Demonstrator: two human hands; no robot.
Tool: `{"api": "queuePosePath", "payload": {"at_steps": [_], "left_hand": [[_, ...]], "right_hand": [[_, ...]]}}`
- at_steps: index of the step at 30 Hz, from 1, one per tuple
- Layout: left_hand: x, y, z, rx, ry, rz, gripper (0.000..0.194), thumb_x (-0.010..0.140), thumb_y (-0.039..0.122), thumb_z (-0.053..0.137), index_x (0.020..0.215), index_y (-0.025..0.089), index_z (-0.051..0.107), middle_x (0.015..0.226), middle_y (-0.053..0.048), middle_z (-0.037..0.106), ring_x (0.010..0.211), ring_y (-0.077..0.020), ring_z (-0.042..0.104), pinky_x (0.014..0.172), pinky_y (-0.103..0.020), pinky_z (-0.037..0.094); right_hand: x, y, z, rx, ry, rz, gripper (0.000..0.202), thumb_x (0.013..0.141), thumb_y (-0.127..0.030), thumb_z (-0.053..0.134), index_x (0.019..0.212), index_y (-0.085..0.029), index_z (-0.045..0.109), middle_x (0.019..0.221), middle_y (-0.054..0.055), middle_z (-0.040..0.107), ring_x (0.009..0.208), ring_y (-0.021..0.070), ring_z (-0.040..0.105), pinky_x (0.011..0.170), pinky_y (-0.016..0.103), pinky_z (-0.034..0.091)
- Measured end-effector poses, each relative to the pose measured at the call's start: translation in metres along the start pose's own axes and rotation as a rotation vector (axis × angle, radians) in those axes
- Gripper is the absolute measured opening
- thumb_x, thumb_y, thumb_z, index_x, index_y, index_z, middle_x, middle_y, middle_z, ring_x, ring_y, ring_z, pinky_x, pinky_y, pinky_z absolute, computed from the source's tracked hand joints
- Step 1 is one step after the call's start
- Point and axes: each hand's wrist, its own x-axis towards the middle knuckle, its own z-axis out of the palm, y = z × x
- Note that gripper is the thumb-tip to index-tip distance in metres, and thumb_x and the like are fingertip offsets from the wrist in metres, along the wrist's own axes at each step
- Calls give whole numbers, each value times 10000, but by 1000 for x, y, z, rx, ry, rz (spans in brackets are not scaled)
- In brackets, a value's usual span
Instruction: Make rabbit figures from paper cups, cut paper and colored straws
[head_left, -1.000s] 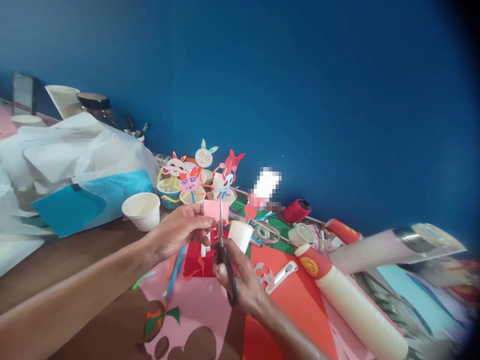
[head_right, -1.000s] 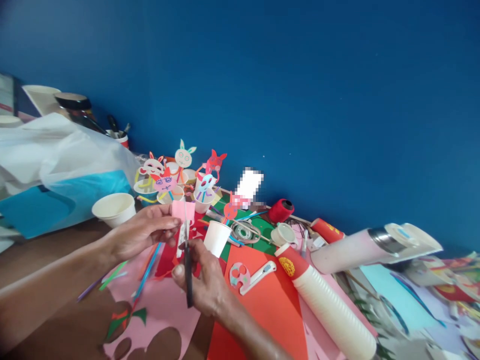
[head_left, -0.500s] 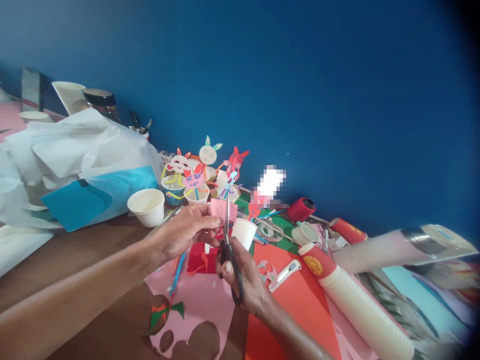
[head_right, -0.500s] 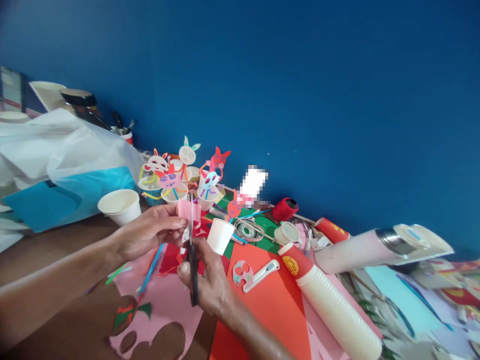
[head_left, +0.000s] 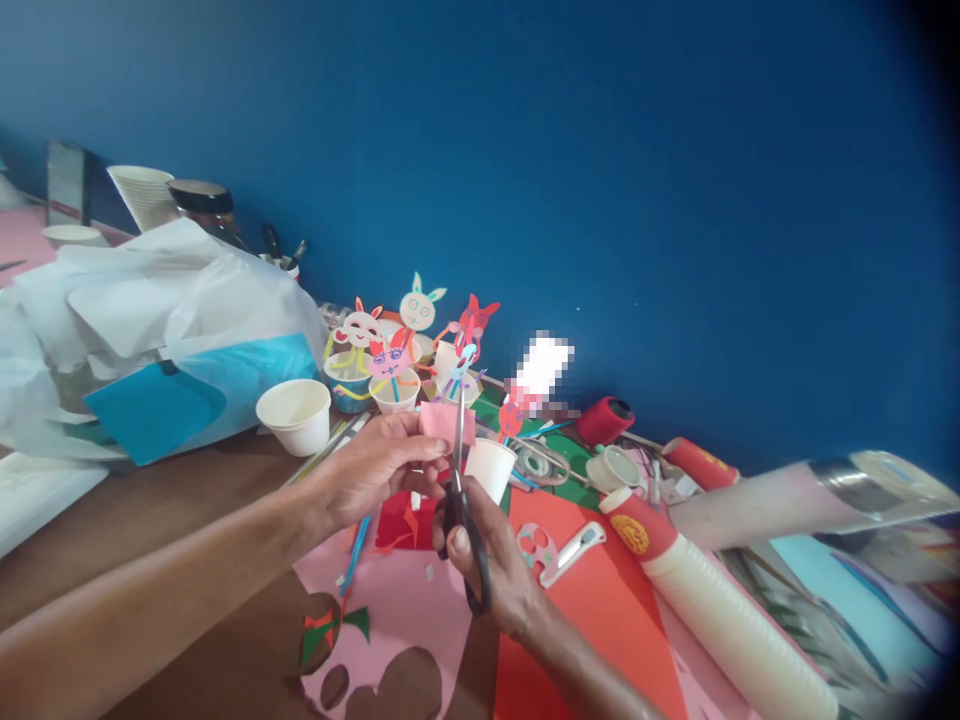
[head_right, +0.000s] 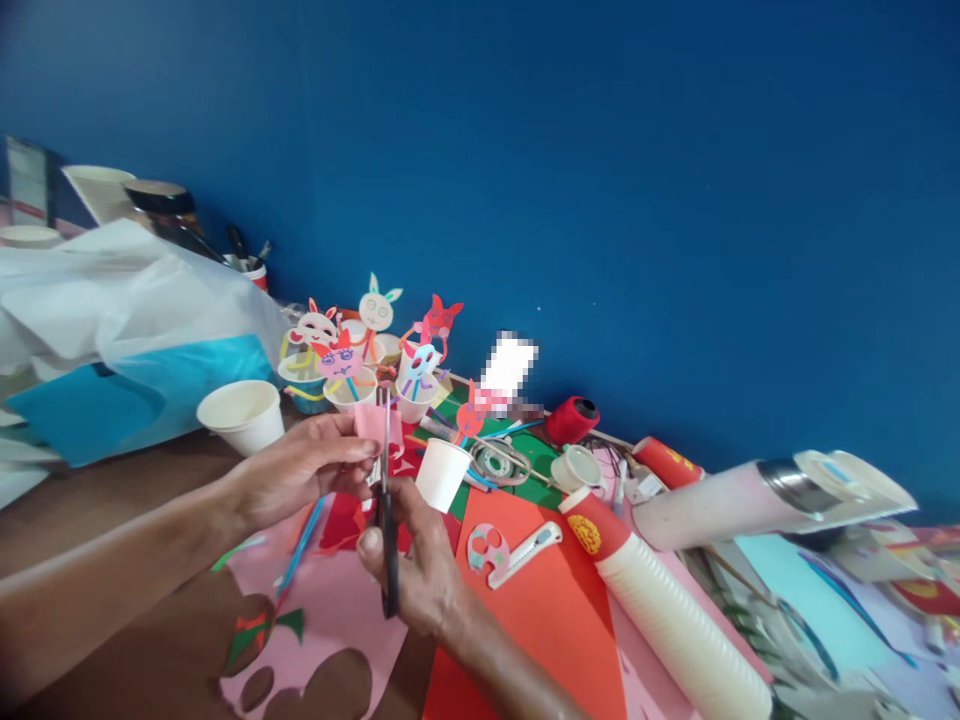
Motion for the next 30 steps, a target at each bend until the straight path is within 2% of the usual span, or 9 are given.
{"api": "queuePosePath", "payload": {"at_steps": [5, 10, 13, 17, 20, 25, 30], "left_hand": [[0, -1, 0, -10, 1, 6, 121, 711, 178, 592, 823, 151, 627, 606, 24, 557, 511, -68, 490, 534, -219, 465], [-1, -2, -1, -16, 3, -4, 40, 723, 178, 583, 729, 147, 607, 604, 21, 550, 518, -76, 489, 553, -248, 485], [0, -3, -4, -107, -7, 17, 96, 752, 192, 535, 692, 147, 595, 628, 9, 546, 541, -96, 493, 543, -277, 496], [1, -8, -4, -202, 13, -16, 187, 786, 274, 477, 703, 145, 583, 637, -16, 564, 566, -127, 524, 534, -282, 480], [0, -10, 1, -113, 15, 21, 175, 776, 291, 511, 694, 147, 566, 643, -15, 568, 568, -120, 518, 528, -249, 447], [-4, -9, 8, 94, 40, 73, 126, 753, 224, 547, 667, 135, 569, 616, 12, 533, 551, -86, 476, 544, -218, 393], [-2, -9, 6, 104, 58, 57, 124, 746, 209, 538, 641, 144, 554, 593, 24, 521, 529, -77, 451, 542, -220, 375]], "right_hand": [[0, 1, 1, 22, 0, -4, 389, 810, -522, 447, 1012, -189, 426, 718, 1, 455, 573, 112, 382, 485, 217, 333], [0, 2, 2, 14, 16, -13, 341, 801, -525, 464, 858, -189, 462, 698, 3, 477, 580, 116, 385, 509, 229, 336], [0, 2, 2, 18, 37, -29, 324, 810, -510, 458, 861, -191, 463, 695, 3, 474, 581, 117, 386, 509, 228, 331], [0, 2, 1, 19, 63, -56, 319, 841, -462, 431, 1000, -185, 444, 716, 6, 467, 601, 123, 394, 531, 236, 334], [1, -1, 1, 15, 78, -81, 336, 841, -458, 434, 1027, -179, 446, 728, 7, 459, 616, 125, 387, 552, 242, 334], [2, -4, 2, 20, 81, -69, 350, 814, -487, 467, 985, -182, 472, 711, -1, 444, 613, 123, 374, 542, 236, 329], [1, -1, 3, 61, 62, -53, 342, 826, -463, 458, 1029, -188, 454, 712, -2, 438, 582, 112, 362, 492, 218, 312]]}}
